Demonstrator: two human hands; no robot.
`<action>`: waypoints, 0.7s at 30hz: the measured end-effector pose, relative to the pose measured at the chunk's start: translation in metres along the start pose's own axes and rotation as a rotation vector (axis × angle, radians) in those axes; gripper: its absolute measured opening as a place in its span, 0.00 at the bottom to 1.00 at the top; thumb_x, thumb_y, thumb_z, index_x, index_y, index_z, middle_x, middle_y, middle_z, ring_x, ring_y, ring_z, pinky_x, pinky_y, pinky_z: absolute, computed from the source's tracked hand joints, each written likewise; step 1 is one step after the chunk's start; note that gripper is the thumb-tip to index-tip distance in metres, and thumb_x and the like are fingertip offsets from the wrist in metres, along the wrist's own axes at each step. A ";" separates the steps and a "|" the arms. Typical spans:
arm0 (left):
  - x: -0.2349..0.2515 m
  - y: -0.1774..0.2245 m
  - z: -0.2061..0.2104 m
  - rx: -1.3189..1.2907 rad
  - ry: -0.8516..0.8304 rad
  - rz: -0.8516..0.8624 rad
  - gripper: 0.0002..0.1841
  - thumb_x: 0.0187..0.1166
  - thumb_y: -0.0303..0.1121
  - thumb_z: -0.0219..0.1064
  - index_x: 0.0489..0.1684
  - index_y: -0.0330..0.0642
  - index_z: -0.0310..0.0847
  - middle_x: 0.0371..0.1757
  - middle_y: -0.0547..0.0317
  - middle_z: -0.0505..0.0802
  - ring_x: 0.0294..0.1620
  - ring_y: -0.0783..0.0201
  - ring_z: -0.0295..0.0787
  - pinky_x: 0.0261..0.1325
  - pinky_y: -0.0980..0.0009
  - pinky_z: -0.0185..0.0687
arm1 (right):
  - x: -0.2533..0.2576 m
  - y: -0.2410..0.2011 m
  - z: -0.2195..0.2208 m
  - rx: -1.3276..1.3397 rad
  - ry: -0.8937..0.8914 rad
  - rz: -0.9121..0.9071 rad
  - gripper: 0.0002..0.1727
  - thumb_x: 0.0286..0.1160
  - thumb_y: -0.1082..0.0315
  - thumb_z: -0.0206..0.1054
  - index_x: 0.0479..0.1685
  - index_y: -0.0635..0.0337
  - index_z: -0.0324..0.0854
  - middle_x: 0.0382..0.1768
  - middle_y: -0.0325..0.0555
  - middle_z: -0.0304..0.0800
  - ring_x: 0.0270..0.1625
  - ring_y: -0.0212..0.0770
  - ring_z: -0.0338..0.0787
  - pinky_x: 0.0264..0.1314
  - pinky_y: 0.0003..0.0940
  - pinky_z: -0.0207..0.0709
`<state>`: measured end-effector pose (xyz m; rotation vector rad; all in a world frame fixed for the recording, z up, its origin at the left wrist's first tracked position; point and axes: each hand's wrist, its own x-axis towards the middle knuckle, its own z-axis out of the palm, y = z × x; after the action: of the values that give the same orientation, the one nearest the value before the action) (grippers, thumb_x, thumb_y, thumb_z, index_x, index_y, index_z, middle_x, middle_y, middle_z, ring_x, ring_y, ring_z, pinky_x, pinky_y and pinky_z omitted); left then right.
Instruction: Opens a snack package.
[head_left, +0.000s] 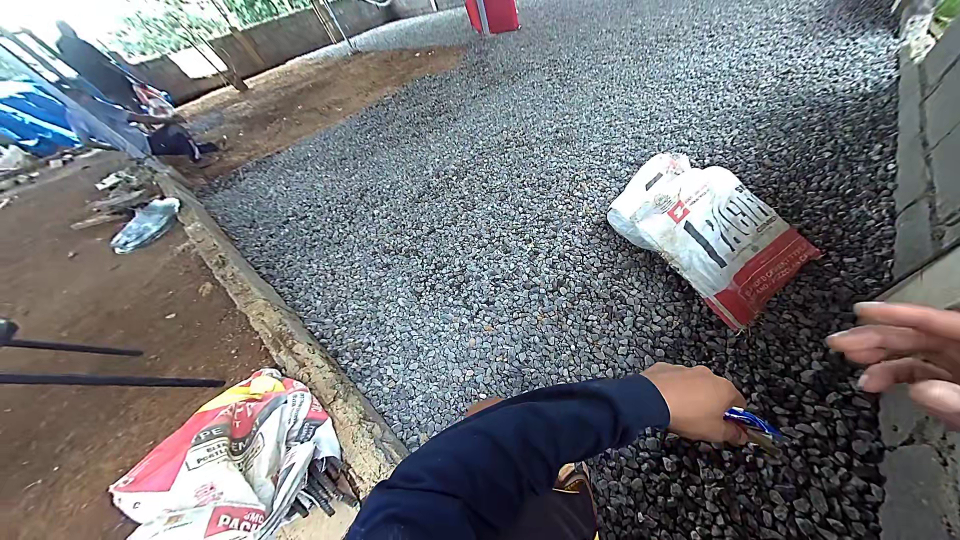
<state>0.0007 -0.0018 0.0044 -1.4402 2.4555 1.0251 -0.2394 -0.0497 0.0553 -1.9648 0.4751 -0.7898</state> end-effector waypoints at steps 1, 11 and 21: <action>0.001 -0.001 0.000 0.002 0.006 0.008 0.17 0.87 0.47 0.64 0.51 0.42 0.87 0.42 0.49 0.92 0.48 0.48 0.91 0.44 0.40 0.84 | -0.003 0.012 0.001 -0.014 0.003 0.040 0.31 0.82 0.59 0.64 0.81 0.67 0.69 0.66 0.49 0.88 0.64 0.44 0.89 0.63 0.40 0.87; 0.014 0.001 -0.007 0.003 0.012 -0.001 0.16 0.87 0.47 0.64 0.54 0.44 0.86 0.42 0.51 0.92 0.47 0.50 0.91 0.45 0.42 0.85 | -0.027 0.083 0.000 -0.088 0.180 0.195 0.24 0.80 0.50 0.66 0.70 0.53 0.84 0.59 0.47 0.93 0.57 0.47 0.94 0.55 0.42 0.91; 0.017 0.013 -0.017 -0.012 0.037 0.017 0.17 0.87 0.45 0.65 0.55 0.40 0.86 0.42 0.49 0.92 0.45 0.52 0.91 0.48 0.45 0.85 | -0.028 0.082 0.002 -0.139 0.217 0.166 0.23 0.79 0.44 0.66 0.65 0.42 0.88 0.56 0.37 0.95 0.56 0.40 0.95 0.53 0.38 0.92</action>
<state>-0.0157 -0.0202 0.0168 -1.4565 2.4956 1.0269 -0.2586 -0.0716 -0.0263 -1.9447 0.8314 -0.8874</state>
